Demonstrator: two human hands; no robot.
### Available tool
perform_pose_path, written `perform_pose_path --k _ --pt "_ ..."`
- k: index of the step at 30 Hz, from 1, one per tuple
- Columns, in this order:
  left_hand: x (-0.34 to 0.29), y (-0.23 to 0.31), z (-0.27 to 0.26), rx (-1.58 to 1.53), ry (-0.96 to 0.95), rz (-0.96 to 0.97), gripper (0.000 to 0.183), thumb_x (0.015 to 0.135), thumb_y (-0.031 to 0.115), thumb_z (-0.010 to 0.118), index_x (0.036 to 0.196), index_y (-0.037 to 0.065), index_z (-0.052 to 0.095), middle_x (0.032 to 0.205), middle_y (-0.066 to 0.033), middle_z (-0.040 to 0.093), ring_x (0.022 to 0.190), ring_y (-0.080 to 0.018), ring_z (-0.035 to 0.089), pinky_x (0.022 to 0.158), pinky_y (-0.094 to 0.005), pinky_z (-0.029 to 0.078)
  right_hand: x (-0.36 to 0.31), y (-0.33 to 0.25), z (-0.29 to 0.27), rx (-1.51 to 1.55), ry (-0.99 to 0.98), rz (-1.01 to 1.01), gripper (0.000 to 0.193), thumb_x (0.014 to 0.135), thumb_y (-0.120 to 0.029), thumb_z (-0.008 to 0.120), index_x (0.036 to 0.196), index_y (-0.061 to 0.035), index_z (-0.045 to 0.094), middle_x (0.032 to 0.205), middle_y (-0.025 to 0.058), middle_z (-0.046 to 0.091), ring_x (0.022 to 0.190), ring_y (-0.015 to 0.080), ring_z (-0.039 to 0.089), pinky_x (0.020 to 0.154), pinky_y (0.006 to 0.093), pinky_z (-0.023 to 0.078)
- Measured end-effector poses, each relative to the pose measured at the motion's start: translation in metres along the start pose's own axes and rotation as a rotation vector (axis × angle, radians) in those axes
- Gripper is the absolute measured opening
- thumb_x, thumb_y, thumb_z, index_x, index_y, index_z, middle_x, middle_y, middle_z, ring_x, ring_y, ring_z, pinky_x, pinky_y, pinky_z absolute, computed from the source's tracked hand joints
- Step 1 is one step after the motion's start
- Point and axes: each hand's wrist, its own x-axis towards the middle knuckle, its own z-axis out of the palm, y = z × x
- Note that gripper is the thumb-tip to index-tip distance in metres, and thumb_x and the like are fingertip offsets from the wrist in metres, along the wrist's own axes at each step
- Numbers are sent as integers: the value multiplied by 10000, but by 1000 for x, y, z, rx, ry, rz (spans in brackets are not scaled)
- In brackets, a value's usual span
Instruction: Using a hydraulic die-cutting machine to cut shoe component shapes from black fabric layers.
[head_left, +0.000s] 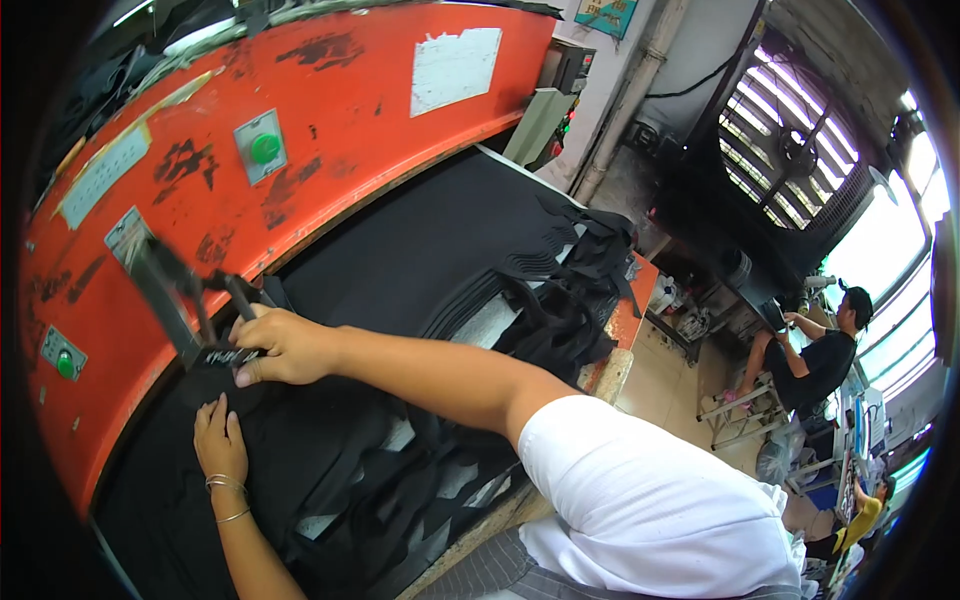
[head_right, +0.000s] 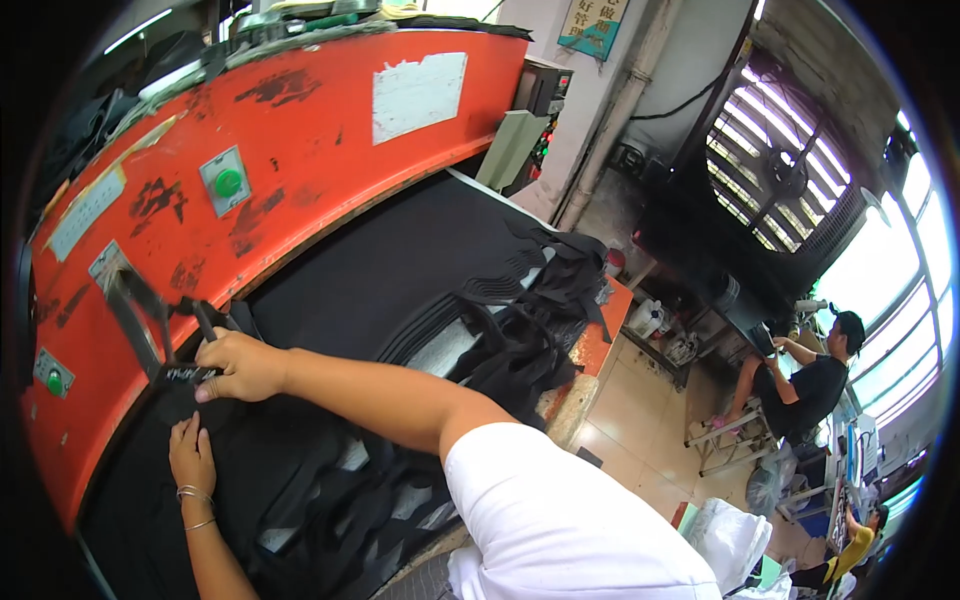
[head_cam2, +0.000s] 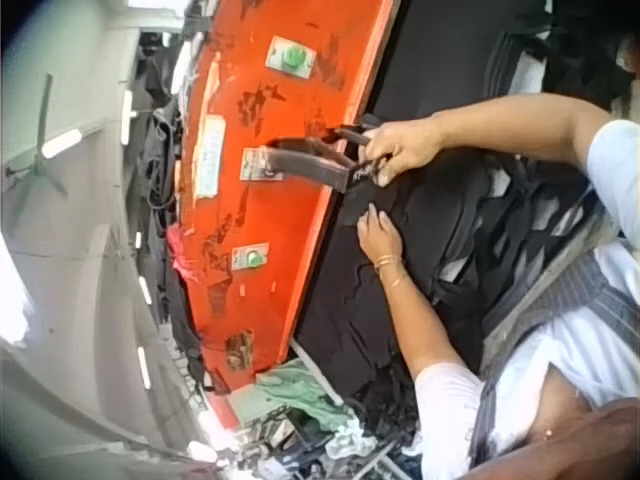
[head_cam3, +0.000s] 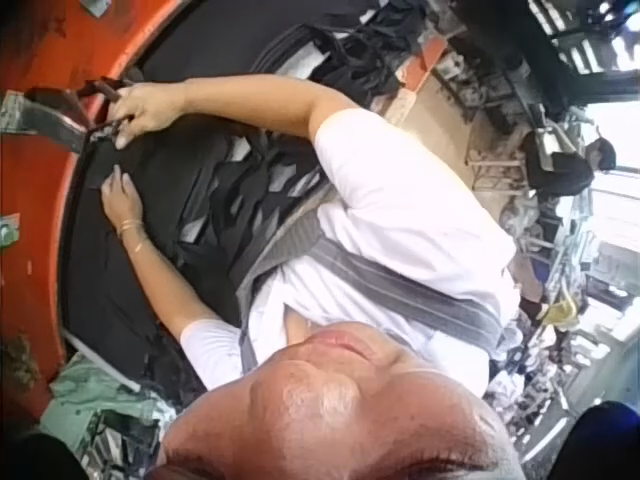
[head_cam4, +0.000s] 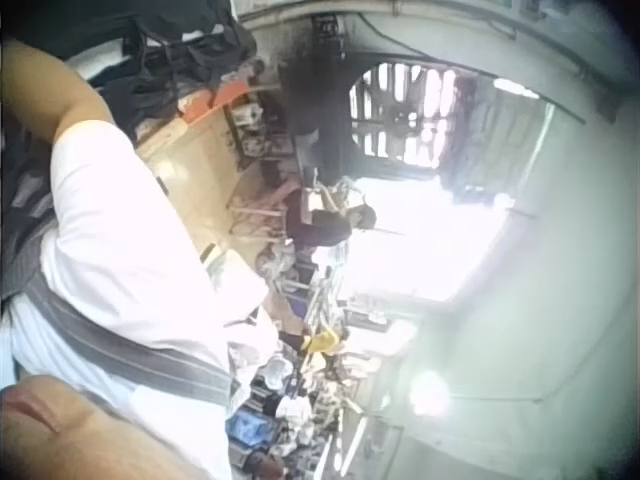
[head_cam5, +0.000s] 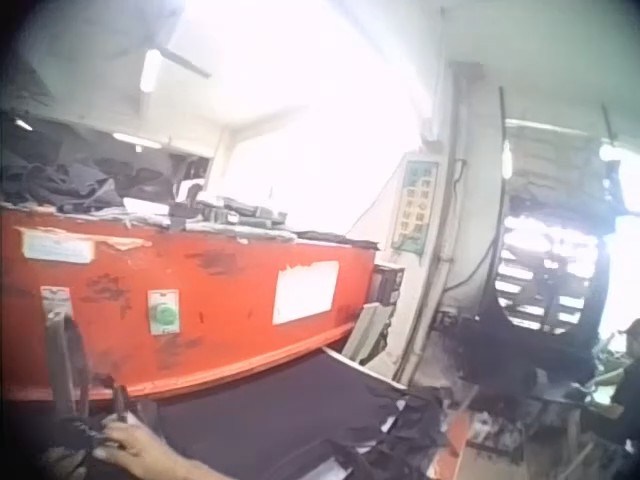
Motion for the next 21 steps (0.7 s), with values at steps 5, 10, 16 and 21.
perform_pose_path --k 5,10,16,21 --pt "6 2 -17 113 -83 -51 379 875 117 581 1237 5 587 1181 -176 584 1113 -351 551 978 -404 426 -50 -66 -84 537 782 80 197 945 -181 593 1038 -9 579 903 80 613 798 177 601 746 312 503" --pt "33 128 -14 120 292 153 274 821 94 640 1072 -14 658 1057 -191 637 994 -364 607 872 -422 480 -116 -48 -217 698 1276 141 279 974 -57 455 1238 -27 369 1052 141 562 871 240 606 787 441 538" --pt "58 289 99 -103 2 293 347 773 228 726 1055 31 677 1084 -123 652 1020 -313 606 892 -389 489 -187 35 -306 973 1661 406 371 901 48 422 1225 -109 334 1210 164 460 987 355 559 800 655 439" --pt "69 328 135 169 -134 209 265 803 178 672 1033 46 674 990 -84 648 977 -268 619 831 -377 523 -220 125 -351 1014 1549 576 300 915 -17 485 1205 36 429 1192 198 457 991 342 547 956 626 413"
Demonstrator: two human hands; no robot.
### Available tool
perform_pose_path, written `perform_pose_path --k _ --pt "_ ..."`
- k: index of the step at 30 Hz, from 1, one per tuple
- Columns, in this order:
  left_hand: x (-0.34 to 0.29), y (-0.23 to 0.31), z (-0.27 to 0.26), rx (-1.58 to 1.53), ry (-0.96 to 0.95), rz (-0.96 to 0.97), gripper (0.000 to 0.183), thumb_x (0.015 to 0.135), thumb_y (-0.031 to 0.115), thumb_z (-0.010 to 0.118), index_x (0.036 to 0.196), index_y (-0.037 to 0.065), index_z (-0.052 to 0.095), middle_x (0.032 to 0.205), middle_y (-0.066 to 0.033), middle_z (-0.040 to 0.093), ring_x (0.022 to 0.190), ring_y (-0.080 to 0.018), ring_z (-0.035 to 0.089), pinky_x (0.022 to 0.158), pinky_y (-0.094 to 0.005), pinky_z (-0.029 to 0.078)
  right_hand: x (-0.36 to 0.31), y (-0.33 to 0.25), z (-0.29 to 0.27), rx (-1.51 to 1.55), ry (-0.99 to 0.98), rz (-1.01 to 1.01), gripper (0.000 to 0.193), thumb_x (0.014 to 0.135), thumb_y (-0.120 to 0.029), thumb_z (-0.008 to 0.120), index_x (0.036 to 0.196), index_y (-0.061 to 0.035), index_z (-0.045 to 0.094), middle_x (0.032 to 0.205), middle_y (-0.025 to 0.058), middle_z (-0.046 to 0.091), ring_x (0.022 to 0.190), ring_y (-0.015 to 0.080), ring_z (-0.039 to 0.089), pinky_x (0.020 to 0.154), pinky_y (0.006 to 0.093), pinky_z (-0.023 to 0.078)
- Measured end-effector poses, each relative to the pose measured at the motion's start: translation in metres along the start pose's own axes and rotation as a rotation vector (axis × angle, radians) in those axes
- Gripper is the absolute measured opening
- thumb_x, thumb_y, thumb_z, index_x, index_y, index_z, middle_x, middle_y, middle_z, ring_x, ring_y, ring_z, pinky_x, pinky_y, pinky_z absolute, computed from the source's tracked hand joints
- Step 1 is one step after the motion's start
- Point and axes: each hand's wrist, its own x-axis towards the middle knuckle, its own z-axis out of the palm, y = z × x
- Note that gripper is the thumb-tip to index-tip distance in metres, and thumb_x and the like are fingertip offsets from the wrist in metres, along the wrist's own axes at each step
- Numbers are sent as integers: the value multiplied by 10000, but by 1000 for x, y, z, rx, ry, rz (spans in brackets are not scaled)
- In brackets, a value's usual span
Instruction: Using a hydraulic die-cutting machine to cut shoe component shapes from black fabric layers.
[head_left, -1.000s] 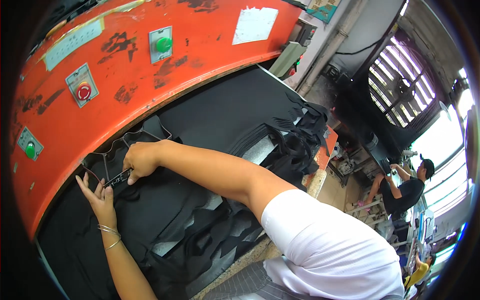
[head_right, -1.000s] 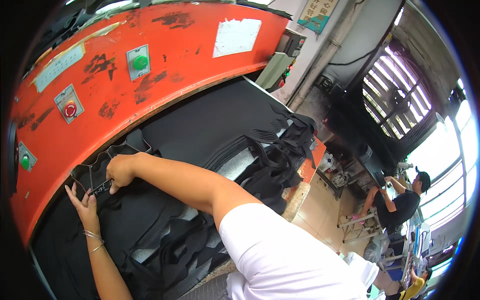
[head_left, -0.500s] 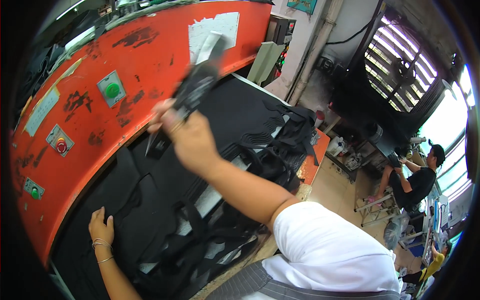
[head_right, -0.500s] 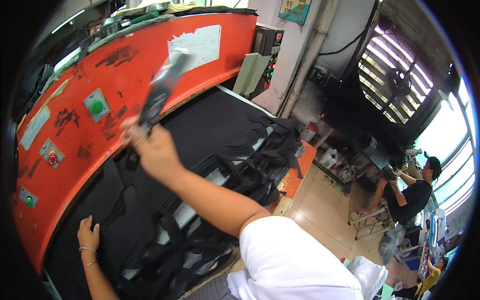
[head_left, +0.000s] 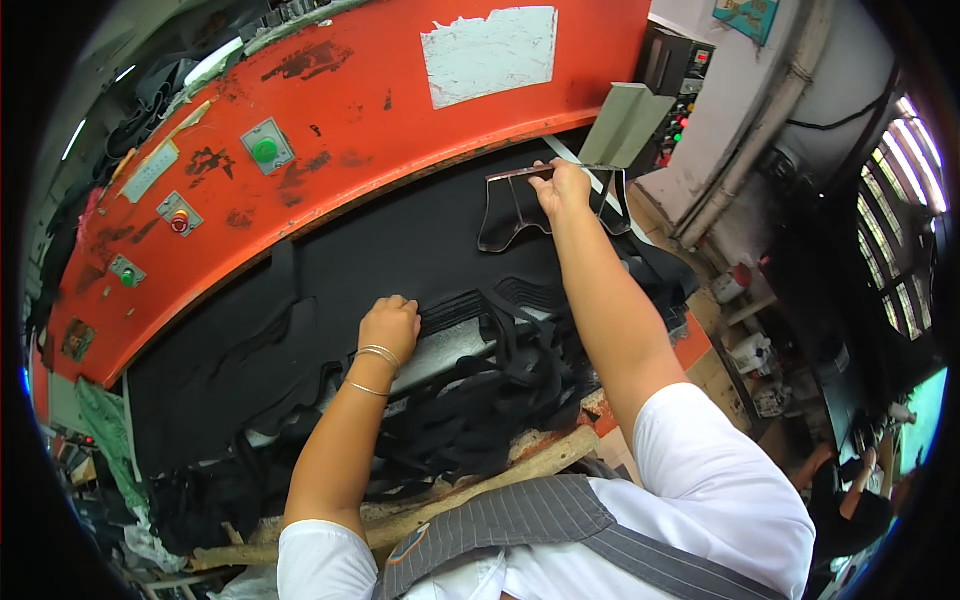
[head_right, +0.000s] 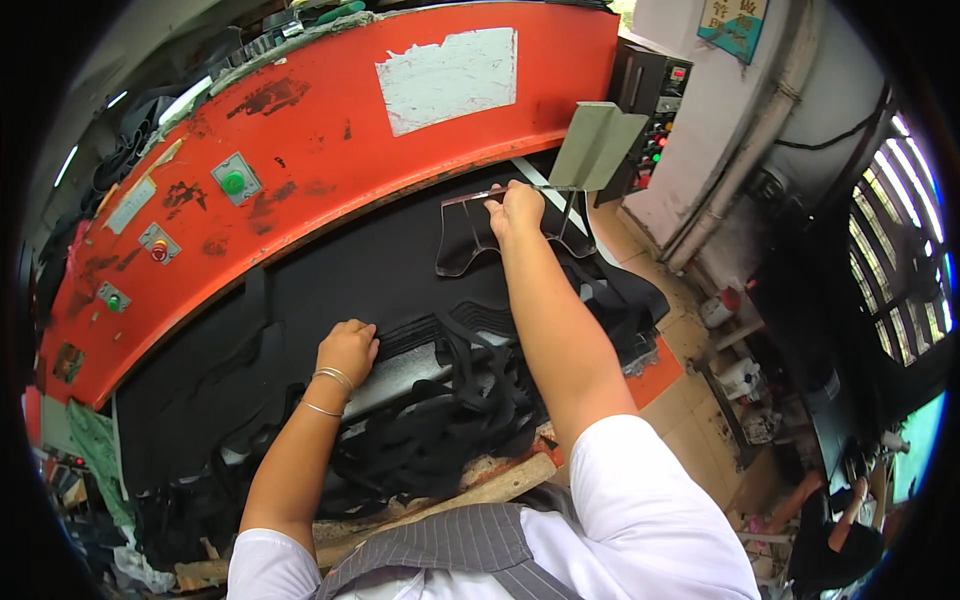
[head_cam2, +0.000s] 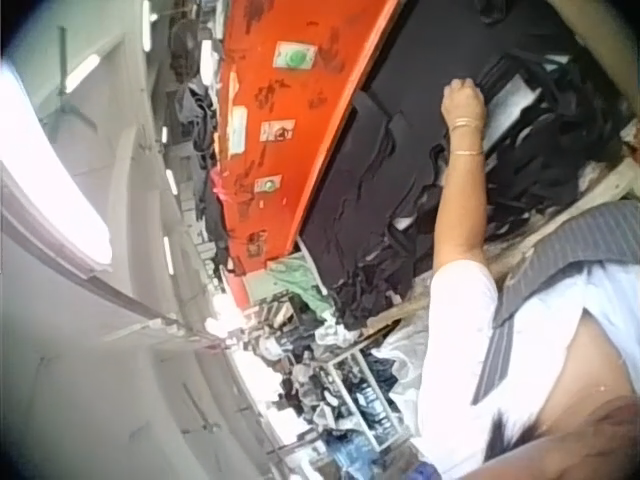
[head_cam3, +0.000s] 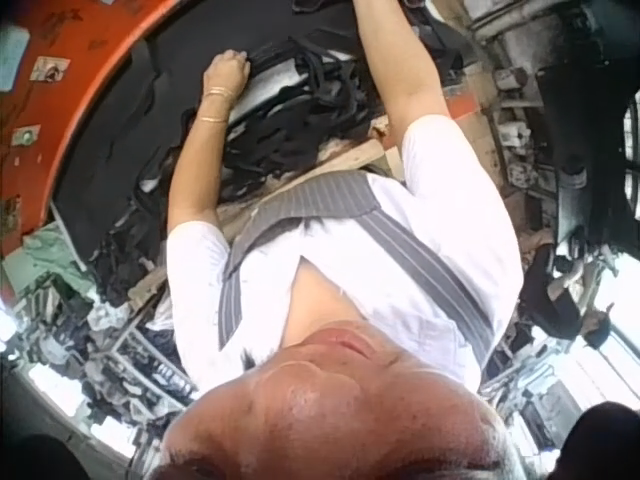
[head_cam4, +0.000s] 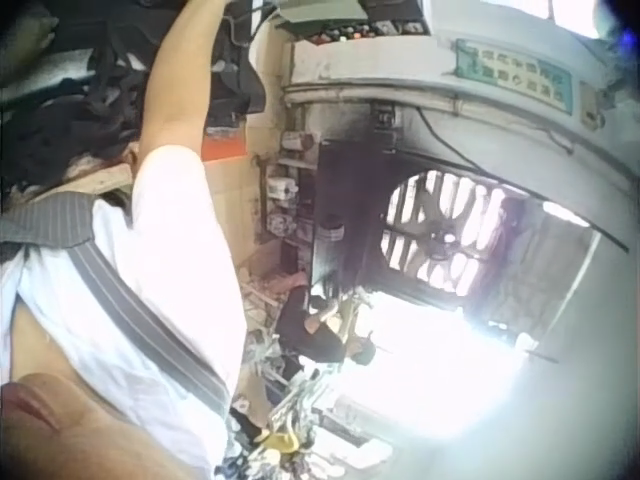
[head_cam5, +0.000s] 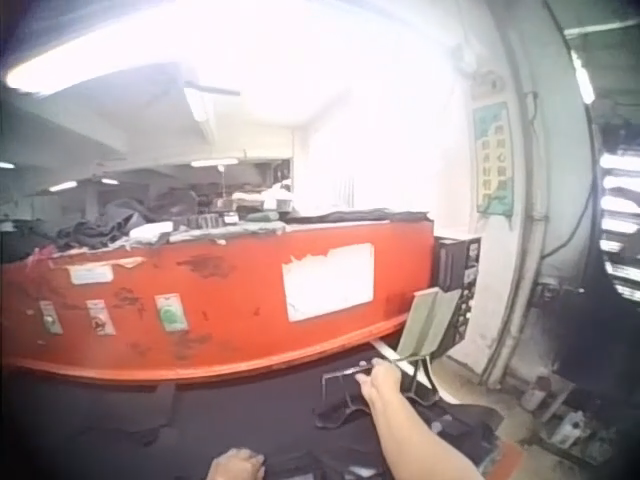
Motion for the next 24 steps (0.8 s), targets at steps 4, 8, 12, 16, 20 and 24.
perform_pose_path --k 4,8,12,16,20,24 --pt "-4 5 9 276 -109 -4 132 809 106 574 881 32 657 906 -100 649 925 -257 641 747 -371 559 -2 22 11 -462 -90 114 412 910 -95 566 1238 116 437 1242 247 477 1065 364 550 964 541 459" --pt "-1 13 14 324 -135 55 148 806 109 566 893 34 659 898 -99 660 907 -244 656 678 -386 578 13 -11 -40 -1462 -433 -600 491 836 -377 643 1174 -21 624 1185 189 613 1169 364 528 935 428 461" --pt "-21 -3 26 339 233 166 127 803 116 585 898 53 643 909 -74 661 921 -223 664 690 -374 575 -12 -45 -82 -2104 -515 -740 599 790 -539 652 1250 -159 601 1317 105 536 1286 307 419 973 551 382" --pt "-12 10 11 304 150 120 158 814 123 578 929 49 658 890 -78 666 907 -219 668 693 -384 576 -18 -56 -111 -2136 -699 -783 581 793 -508 668 1259 -170 591 1341 114 506 1290 304 410 963 555 386" --pt "7 17 2 373 -255 85 179 807 140 578 928 47 671 863 -81 667 863 -227 671 670 -378 573 -30 -51 -112 -2088 -416 -1218 503 813 -373 689 1251 -155 572 1263 137 546 1223 315 469 937 469 430" --pt "-6 5 9 370 -217 116 186 807 165 588 923 50 679 883 -88 669 880 -223 661 679 -368 560 -20 -48 -122 -2146 -360 -905 374 836 -304 672 1167 -152 590 1086 138 630 1043 365 580 858 441 467"
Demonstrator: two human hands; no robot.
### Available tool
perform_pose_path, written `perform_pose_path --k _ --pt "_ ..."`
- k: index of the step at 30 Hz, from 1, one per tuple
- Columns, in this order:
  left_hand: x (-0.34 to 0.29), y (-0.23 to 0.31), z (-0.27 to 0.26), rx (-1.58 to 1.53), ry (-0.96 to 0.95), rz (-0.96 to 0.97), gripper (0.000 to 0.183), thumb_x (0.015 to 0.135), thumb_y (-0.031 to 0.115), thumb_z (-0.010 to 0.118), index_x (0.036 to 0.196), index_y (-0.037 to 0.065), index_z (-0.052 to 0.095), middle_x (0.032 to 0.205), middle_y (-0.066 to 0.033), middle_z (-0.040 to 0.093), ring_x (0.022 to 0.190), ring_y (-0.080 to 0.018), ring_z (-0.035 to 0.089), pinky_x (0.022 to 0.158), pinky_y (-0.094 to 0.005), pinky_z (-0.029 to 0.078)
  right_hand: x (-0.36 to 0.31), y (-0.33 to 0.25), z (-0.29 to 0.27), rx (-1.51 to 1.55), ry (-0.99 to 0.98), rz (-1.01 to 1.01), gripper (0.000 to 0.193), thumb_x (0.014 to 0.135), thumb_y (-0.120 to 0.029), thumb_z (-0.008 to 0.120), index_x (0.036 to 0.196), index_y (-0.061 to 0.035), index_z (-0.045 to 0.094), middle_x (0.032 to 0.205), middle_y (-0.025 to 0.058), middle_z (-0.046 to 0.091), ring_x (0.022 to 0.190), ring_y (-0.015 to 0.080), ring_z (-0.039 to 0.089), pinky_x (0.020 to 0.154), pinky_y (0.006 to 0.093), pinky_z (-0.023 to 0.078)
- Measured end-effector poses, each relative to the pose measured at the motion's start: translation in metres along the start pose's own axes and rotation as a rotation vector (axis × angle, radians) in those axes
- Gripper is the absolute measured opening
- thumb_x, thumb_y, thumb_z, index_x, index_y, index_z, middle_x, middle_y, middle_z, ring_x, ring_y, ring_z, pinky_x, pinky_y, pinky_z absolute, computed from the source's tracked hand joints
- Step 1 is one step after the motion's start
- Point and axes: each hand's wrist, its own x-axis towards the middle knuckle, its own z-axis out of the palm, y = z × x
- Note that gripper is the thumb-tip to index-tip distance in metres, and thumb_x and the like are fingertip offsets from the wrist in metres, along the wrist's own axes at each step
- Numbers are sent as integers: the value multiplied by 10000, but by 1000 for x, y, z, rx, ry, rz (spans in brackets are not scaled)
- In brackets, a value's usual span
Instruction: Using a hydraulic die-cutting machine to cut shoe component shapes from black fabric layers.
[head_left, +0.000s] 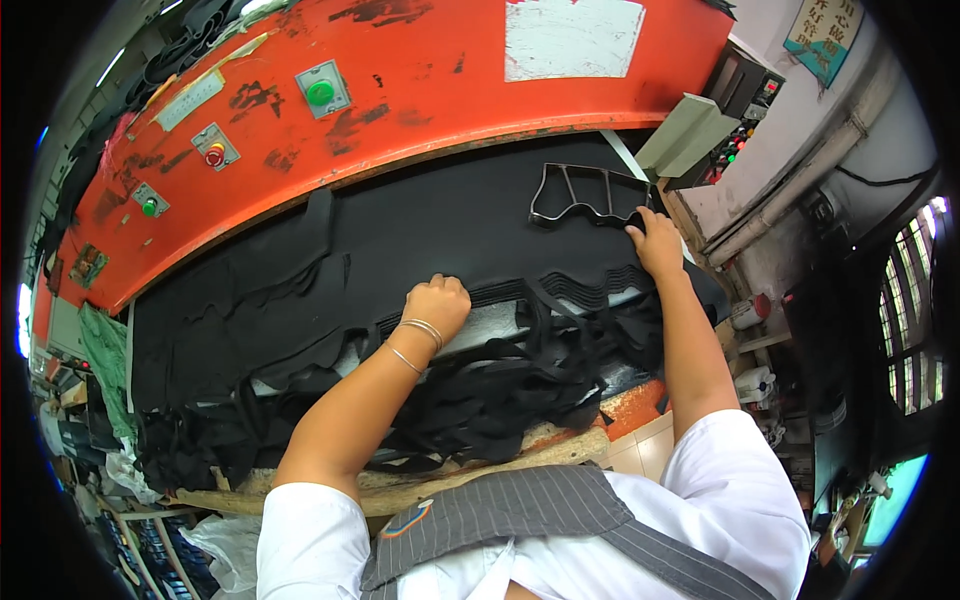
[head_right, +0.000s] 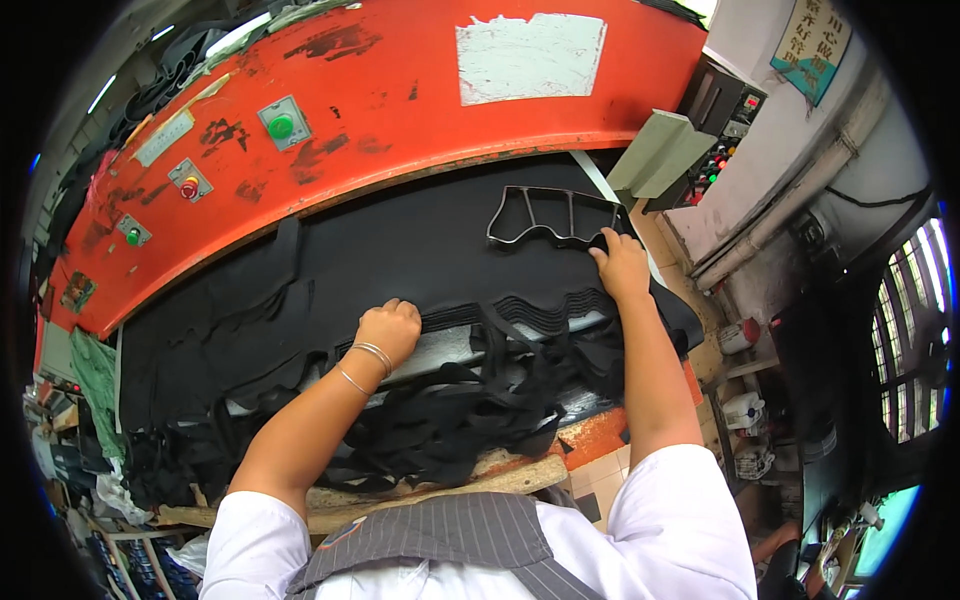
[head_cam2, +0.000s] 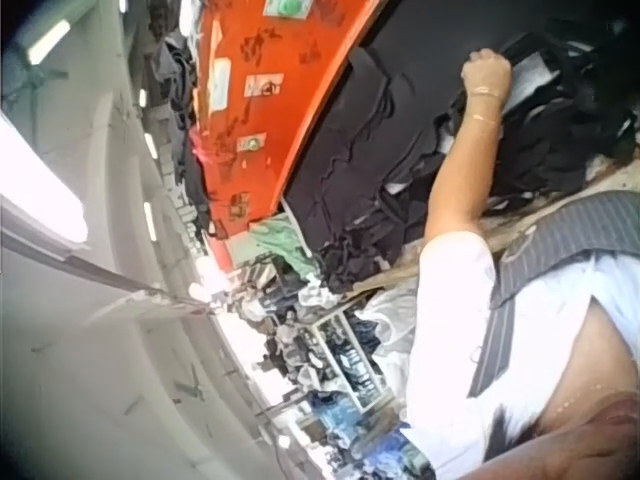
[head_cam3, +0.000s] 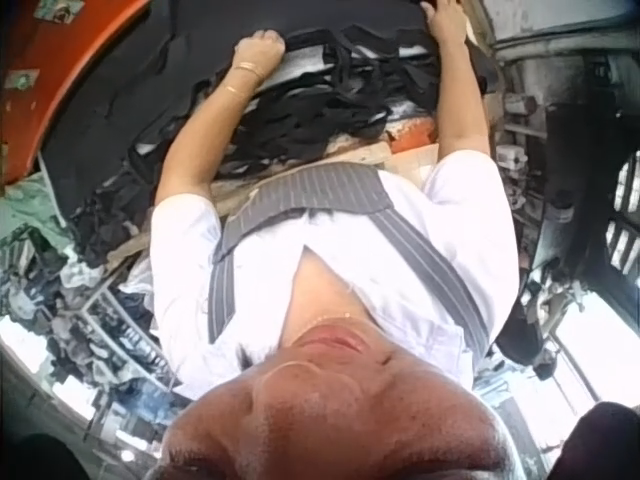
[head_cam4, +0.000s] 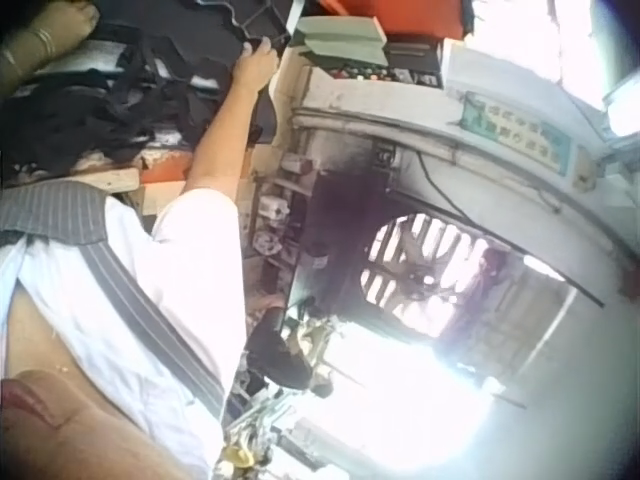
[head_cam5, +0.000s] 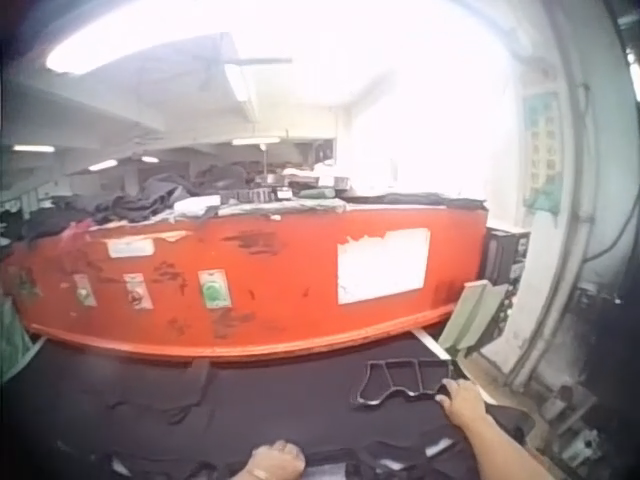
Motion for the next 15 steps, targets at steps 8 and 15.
perform_pose_path --k 8,15 --pt "-23 -109 1 -375 391 -165 324 883 331 590 1077 81 661 1191 -62 624 1191 -267 525 1026 -456 374 32 -4 -37 165 -24 -71 150 810 -128 666 925 -41 627 956 163 635 926 357 611 781 425 480" --pt "-56 -205 51 -365 -130 -705 623 971 518 330 1509 213 255 1581 -27 200 1462 -253 143 1175 -497 112 -7 -164 -60 430 -78 -276 109 797 -91 671 887 -36 643 892 154 640 870 357 620 764 403 490"
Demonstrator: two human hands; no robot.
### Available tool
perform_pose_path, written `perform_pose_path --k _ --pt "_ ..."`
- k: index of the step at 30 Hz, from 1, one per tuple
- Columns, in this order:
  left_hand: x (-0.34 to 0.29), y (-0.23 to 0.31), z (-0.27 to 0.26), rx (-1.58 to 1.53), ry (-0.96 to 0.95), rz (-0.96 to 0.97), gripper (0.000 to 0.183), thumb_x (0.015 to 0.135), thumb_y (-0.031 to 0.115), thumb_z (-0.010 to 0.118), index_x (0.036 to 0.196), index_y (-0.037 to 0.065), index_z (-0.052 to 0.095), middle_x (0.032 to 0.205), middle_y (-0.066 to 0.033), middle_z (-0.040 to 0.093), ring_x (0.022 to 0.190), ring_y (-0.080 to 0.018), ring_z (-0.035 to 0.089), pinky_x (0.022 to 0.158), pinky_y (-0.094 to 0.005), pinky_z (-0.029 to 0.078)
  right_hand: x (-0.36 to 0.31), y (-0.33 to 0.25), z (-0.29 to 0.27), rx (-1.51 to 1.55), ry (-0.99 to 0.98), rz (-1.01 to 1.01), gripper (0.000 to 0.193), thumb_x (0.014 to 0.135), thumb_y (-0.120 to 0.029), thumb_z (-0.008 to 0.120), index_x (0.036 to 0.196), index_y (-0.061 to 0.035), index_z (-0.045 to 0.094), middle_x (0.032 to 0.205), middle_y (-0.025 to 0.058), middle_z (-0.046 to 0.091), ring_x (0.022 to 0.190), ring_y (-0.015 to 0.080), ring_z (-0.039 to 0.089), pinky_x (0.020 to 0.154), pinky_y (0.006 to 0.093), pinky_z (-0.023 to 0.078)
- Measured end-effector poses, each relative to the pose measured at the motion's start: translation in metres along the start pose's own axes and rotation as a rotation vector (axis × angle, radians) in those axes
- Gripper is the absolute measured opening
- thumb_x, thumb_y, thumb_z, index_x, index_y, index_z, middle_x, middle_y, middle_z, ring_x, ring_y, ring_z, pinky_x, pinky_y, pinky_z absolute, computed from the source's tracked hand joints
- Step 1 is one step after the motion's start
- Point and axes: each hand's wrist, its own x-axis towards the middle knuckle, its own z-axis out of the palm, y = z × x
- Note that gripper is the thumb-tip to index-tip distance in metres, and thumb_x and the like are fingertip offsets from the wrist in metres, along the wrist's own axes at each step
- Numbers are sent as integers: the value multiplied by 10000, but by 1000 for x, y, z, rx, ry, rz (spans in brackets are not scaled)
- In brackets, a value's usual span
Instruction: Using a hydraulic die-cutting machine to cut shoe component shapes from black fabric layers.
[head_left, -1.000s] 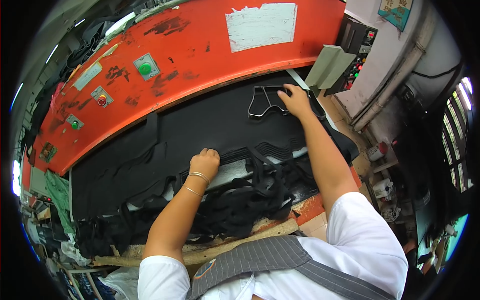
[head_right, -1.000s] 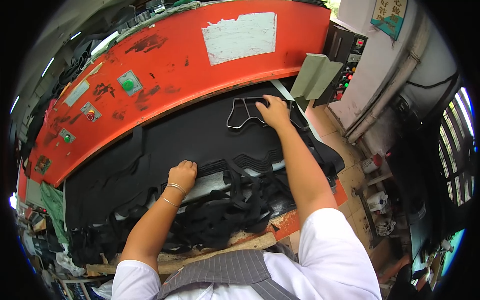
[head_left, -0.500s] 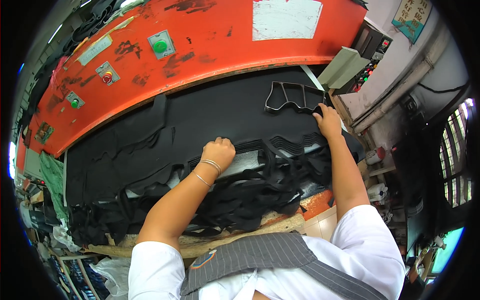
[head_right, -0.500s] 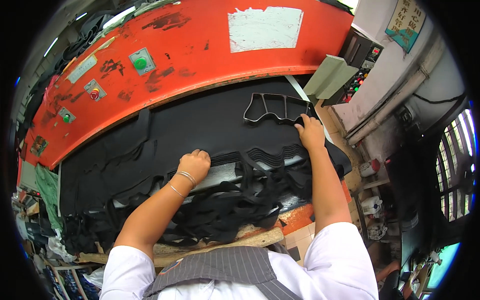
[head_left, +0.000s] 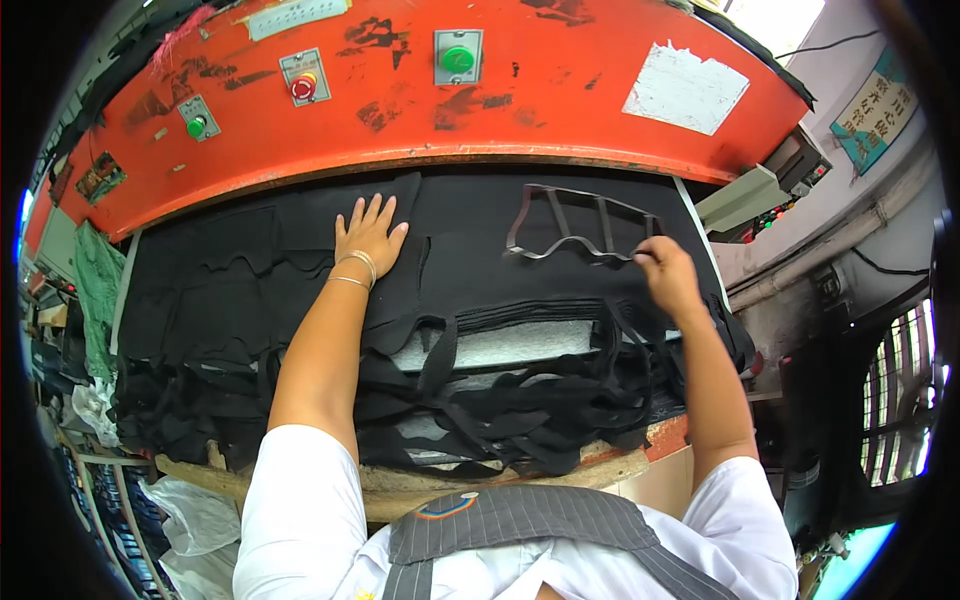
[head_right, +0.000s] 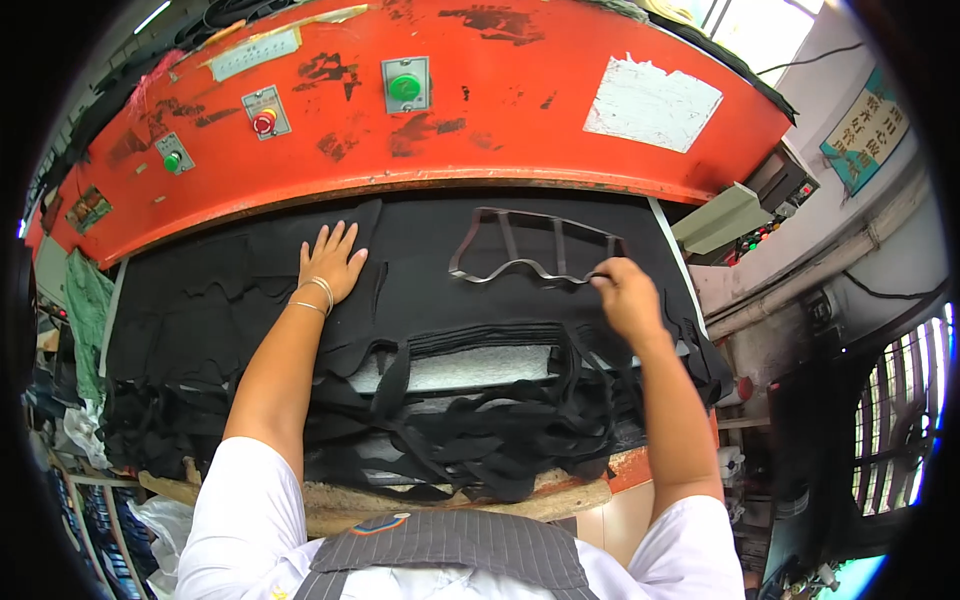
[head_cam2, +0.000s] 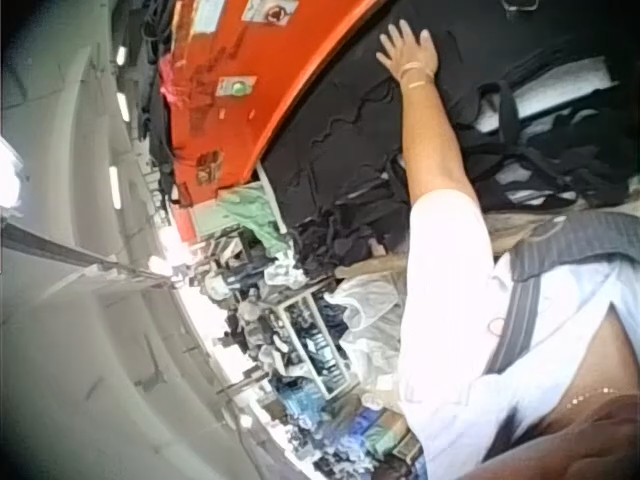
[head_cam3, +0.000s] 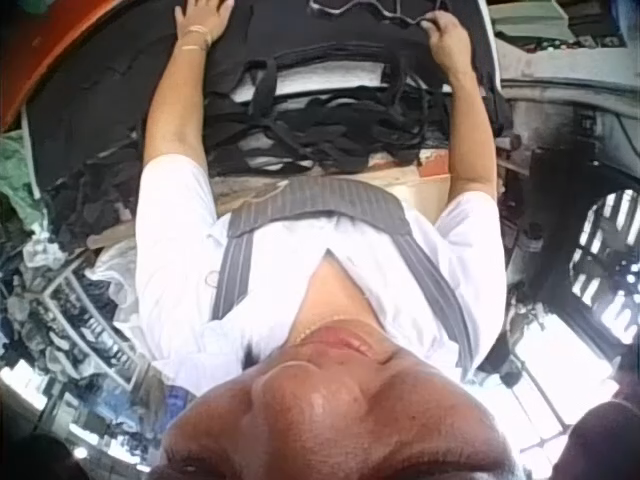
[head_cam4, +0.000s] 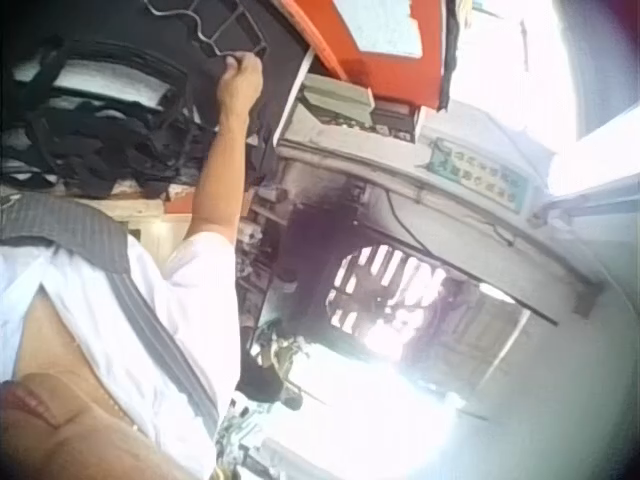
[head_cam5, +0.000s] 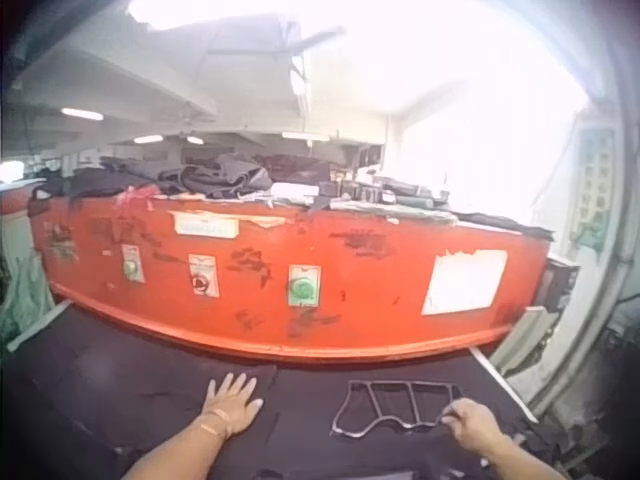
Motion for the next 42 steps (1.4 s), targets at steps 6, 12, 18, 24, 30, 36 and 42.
perform_pose_path --k 6,12,18,24,30,36,42 --pt "-24 0 0 -114 262 146 575 929 379 514 1444 159 381 1511 -83 334 1430 -261 232 1157 -534 129 3 -56 59 38 -118 -11 96 826 -132 654 890 -60 644 870 113 622 850 324 615 746 400 484" --pt "-131 26 10 -438 287 284 347 805 282 687 1095 92 685 1031 -53 587 1051 -245 515 1035 -476 271 2 -57 75 -56 -131 -26 86 844 -138 637 898 -71 643 859 88 620 838 308 618 747 390 490" --pt "-143 49 36 -384 530 107 328 762 337 729 990 101 734 917 -33 568 1009 -237 507 988 -441 309 -2 -51 74 31 -127 -128 333 801 -184 702 1101 -69 611 1040 129 610 1024 329 570 863 392 469" --pt "-139 59 42 -433 686 59 289 776 347 720 922 99 749 854 -26 568 978 -228 521 960 -437 338 -10 33 52 166 -95 -8 890 682 -397 800 1411 -59 416 1407 180 463 1349 316 377 1132 441 203" --pt "-132 53 47 -364 728 58 260 741 335 735 883 118 747 832 2 579 994 -223 527 950 -442 343 -9 30 57 3 -298 -113 840 673 -450 794 1373 -106 483 1421 164 467 1325 272 431 1146 455 177" --pt "-128 55 47 -348 747 39 248 735 313 746 848 92 748 802 5 589 988 -223 547 941 -438 350 -5 31 59 60 -297 -142 797 665 -434 809 1316 -63 538 1370 167 519 1248 260 511 1130 453 215" --pt "-129 54 44 -324 717 9 255 750 320 737 876 99 751 827 6 591 1023 -221 543 994 -461 335 1 29 62 14 -270 -185 803 661 -436 813 1303 -39 540 1348 164 537 1242 264 516 1126 459 231"
